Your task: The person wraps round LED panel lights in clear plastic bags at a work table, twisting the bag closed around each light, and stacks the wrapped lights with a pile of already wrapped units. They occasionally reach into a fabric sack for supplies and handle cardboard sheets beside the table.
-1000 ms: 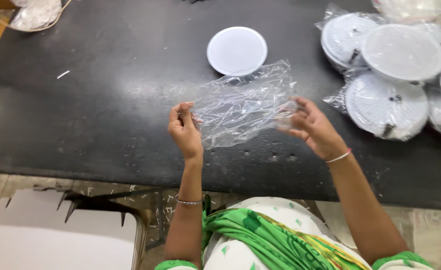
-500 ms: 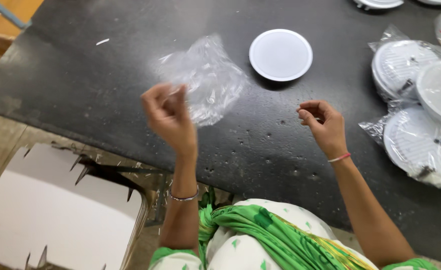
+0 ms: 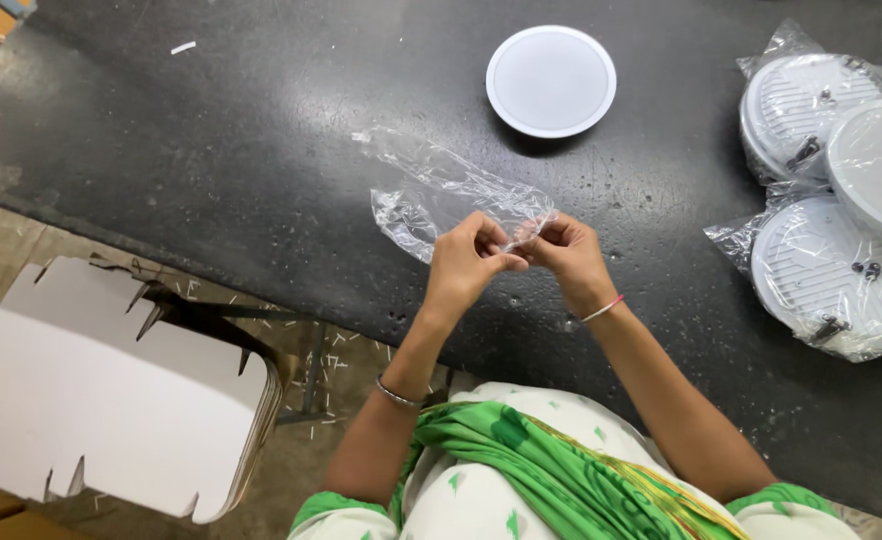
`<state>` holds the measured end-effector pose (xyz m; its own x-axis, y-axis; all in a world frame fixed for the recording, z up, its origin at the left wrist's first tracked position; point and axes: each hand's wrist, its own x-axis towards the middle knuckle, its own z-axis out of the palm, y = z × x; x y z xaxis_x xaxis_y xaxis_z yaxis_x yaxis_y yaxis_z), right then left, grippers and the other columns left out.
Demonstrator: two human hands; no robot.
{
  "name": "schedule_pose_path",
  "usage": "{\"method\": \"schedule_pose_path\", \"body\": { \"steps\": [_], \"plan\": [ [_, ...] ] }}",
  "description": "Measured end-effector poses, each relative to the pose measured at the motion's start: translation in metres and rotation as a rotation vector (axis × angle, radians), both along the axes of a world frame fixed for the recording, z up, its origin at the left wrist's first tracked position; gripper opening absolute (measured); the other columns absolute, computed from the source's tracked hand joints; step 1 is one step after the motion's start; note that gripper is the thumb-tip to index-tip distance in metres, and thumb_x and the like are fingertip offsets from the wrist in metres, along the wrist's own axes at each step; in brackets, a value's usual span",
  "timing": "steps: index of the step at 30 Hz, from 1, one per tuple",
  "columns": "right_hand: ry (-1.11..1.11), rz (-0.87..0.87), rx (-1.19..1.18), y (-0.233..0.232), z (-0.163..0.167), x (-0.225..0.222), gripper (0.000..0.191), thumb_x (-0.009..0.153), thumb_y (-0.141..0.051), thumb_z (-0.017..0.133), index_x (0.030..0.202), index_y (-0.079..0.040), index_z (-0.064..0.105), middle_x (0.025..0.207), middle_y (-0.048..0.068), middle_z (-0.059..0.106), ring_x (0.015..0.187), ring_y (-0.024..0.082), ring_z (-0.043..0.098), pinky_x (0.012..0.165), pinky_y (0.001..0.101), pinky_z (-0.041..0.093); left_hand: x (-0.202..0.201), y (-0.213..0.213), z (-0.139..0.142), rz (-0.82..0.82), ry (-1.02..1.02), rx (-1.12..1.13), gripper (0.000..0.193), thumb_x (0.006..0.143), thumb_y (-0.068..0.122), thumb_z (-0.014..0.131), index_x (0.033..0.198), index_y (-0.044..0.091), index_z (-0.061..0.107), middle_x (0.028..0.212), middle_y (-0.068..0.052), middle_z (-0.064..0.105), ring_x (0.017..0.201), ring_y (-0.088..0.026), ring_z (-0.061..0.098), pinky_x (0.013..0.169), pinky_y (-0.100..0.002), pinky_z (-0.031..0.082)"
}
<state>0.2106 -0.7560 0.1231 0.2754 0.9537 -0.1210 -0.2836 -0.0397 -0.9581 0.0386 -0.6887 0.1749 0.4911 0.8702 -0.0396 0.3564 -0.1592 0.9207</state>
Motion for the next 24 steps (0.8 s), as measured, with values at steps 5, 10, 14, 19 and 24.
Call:
{"method": "schedule_pose_path", "body": {
  "steps": [5,10,14,19,24],
  "plan": [
    [-0.179,-0.097,-0.128,-0.006,0.016,0.024,0.012,0.090,-0.012,0.076,0.098,-0.006,0.071,0.091,0.006,0.074,0.081,0.015,0.072,0.078,0.0294,0.063,-0.019,0.017,0.012,0.201,0.041,0.311,0.019,0.080,0.014,0.087,0.089,0.006,0.072,0.088,-0.005,0.073,0.072,-0.014,0.070,0.065,-0.030,0.057],
    [-1.058,-0.318,0.105,-0.032,0.035,0.018,0.024,0.091,-0.010,0.078,0.108,0.001,0.065,0.107,0.015,0.067,0.098,0.024,0.066,0.090,0.0351,0.056,-0.002,0.008,0.020,0.193,0.005,0.583,0.016,0.087,-0.003,0.069,0.098,0.008,0.071,0.105,-0.008,0.071,0.091,-0.022,0.073,0.080,-0.034,0.061],
    [-1.154,-0.071,0.201,-0.052,0.020,-0.006,0.030,0.099,-0.005,0.069,0.129,-0.010,0.066,0.140,0.009,0.066,0.131,0.019,0.063,0.112,0.0351,0.054,0.038,-0.017,0.020,0.061,0.023,0.674,0.018,0.085,-0.004,0.070,0.102,0.003,0.071,0.105,-0.012,0.071,0.101,-0.032,0.069,0.085,-0.038,0.059],
    [-1.206,0.104,0.350,0.003,-0.008,-0.006,0.069,0.098,-0.007,0.066,0.159,-0.002,0.032,0.162,0.025,0.036,0.152,0.035,0.034,0.126,0.0469,0.028,0.067,-0.076,0.030,-0.332,-0.039,0.471,0.023,0.088,0.003,0.073,0.109,0.009,0.075,0.115,-0.012,0.073,0.102,-0.025,0.073,0.101,-0.039,0.057],
    [-1.135,0.119,0.383,0.043,-0.014,0.005,0.083,0.092,-0.014,0.070,0.160,-0.004,0.025,0.162,0.027,0.030,0.151,0.041,0.029,0.126,0.0483,0.021,0.030,-0.090,0.029,-0.425,-0.252,0.225,0.037,0.090,0.014,0.077,0.125,0.007,0.068,0.128,-0.015,0.067,0.108,-0.025,0.070,0.094,-0.037,0.059]
  ]
}}
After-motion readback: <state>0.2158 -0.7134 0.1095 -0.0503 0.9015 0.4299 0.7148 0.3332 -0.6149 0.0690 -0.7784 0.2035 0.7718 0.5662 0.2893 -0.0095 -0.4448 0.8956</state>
